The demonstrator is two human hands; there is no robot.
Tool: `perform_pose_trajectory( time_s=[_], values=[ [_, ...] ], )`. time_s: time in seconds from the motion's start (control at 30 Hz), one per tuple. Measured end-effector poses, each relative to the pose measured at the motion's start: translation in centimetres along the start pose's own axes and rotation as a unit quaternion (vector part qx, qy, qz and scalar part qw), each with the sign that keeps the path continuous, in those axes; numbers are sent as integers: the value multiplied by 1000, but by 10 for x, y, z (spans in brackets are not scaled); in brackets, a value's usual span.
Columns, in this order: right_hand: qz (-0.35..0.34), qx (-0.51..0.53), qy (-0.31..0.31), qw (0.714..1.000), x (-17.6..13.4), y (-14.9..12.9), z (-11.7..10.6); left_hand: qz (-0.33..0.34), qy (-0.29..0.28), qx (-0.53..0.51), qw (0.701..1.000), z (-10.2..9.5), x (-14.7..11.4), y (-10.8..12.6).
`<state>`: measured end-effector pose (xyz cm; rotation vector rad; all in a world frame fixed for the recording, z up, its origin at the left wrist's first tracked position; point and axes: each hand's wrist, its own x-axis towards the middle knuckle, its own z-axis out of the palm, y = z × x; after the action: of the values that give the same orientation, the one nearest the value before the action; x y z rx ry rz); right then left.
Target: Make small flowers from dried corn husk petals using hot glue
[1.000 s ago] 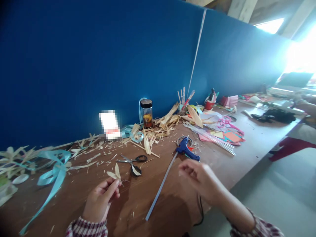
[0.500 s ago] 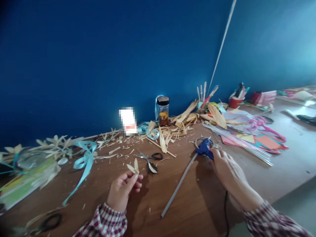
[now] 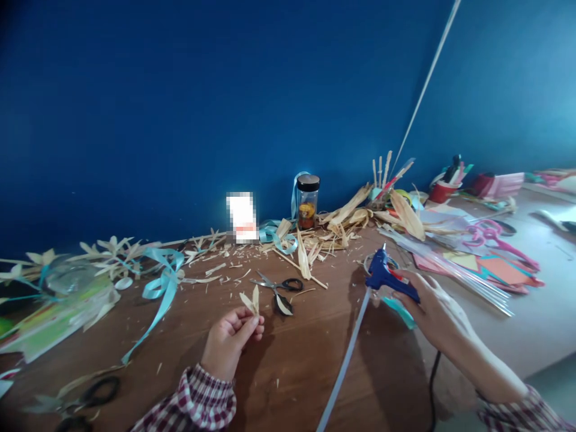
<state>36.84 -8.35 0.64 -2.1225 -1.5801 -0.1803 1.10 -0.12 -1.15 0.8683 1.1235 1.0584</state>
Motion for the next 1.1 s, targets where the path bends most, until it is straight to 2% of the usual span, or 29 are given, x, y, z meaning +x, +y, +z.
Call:
perform_pose_trajectory(
  time_s=[0.1,0.23,0.37,0.5,0.6,0.73,0.87,0.93,1.0,1.1],
  values=[
    [8,-41,-10,999,0,-7,-5,-17,6,3,1000,0,0,1],
    [38,-43,42,997,2,-16,-14,-30,8,9,999,1,-1,4],
    [75,-1,73,994,5,-14,-20,-40,-1,8,999,2,-3,6],
    [72,44,82,993,7,-8,-21,-38,-4,16,999,2,-2,5],
    [114,109,109,982,8,-10,-21,-24,-3,29,999,2,-1,3],
    [192,312,129,921,6,-22,-27,-8,-3,33,999,0,1,1],
    [211,466,81,856,0,-41,-38,-6,9,34,999,2,0,3],
    [218,556,48,801,-3,-54,-41,-14,10,36,999,4,-2,5],
    [224,613,25,758,-6,-68,-43,-12,4,38,999,5,-4,5],
    [226,645,-8,730,-11,-90,-41,1,4,53,999,5,-5,4]
  ],
)
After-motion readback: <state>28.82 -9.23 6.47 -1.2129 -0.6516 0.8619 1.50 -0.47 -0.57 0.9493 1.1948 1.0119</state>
